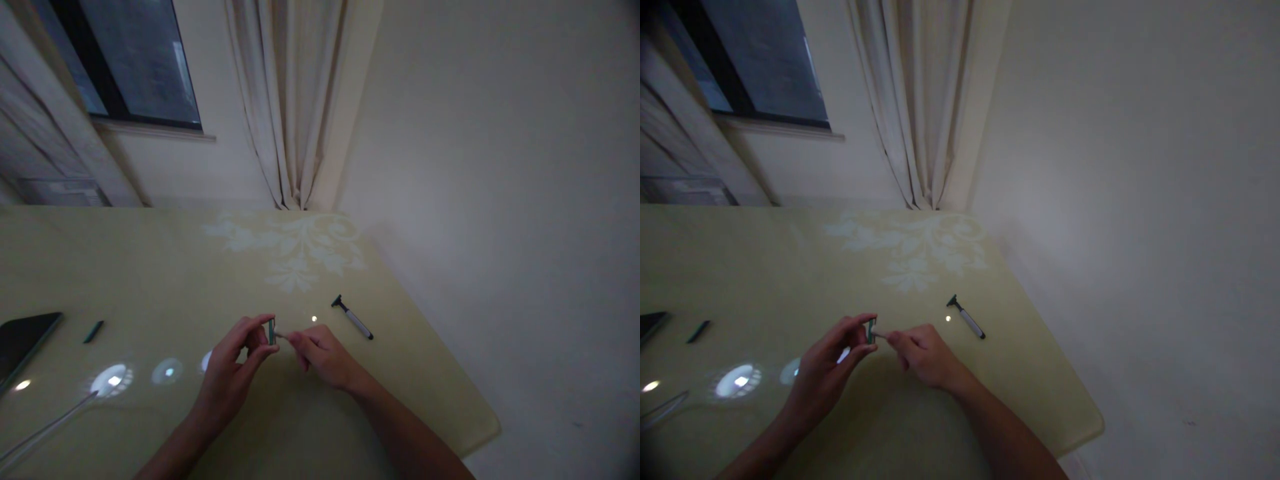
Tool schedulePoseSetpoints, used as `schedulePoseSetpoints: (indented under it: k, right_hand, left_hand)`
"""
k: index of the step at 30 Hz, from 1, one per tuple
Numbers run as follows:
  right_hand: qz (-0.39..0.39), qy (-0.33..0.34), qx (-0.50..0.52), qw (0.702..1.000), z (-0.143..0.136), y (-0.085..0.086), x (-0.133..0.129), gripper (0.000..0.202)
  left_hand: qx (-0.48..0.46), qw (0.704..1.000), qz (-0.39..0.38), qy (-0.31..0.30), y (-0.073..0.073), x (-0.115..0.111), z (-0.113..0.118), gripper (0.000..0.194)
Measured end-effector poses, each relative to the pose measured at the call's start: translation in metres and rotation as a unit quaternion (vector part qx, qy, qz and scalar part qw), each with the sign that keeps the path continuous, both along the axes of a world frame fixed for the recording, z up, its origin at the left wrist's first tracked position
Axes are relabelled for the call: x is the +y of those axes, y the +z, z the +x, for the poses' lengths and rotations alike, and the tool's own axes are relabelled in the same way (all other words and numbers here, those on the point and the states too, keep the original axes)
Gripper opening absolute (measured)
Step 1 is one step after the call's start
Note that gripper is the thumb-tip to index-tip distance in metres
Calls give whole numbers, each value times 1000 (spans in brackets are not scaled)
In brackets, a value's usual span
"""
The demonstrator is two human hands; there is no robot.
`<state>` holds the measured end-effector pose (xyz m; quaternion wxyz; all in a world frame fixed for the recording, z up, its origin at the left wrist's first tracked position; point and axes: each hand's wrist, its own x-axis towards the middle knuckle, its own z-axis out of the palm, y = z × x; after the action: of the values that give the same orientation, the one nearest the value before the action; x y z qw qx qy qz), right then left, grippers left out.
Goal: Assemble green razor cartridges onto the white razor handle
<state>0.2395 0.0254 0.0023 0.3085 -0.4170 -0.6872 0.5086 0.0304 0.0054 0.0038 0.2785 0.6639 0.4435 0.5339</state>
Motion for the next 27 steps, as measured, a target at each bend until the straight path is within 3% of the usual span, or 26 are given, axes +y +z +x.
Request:
schedulePoseSetpoints:
  k: [2, 7, 13, 19, 24, 27]
  right_hand:
    - [-5, 11, 0, 1000, -1, 0, -1, 77]
    - [9, -66, -1, 998, -1, 1, 4, 80]
    - [4, -10, 12, 1000, -4, 0, -1, 77]
    - [5, -95, -25, 995, 4, -4, 8, 81]
    - [2, -13, 4, 1000, -2, -1, 2, 76]
    - [1, -31, -14, 999, -2, -1, 2, 76]
  left_hand:
    - [-2, 1000, -2, 3, 0, 0, 0, 30]
    - [-1, 1000, -5, -3, -3, 0, -1, 29]
    - [-4, 1000, -11, -15, -4, 1, -1, 32]
    - [-11, 999, -36, -20, -5, 1, 0, 30]
    - [-14, 999, -41, -27, -7, 1, 0, 31]
    - [-12, 999, -44, -18, -7, 1, 1, 31]
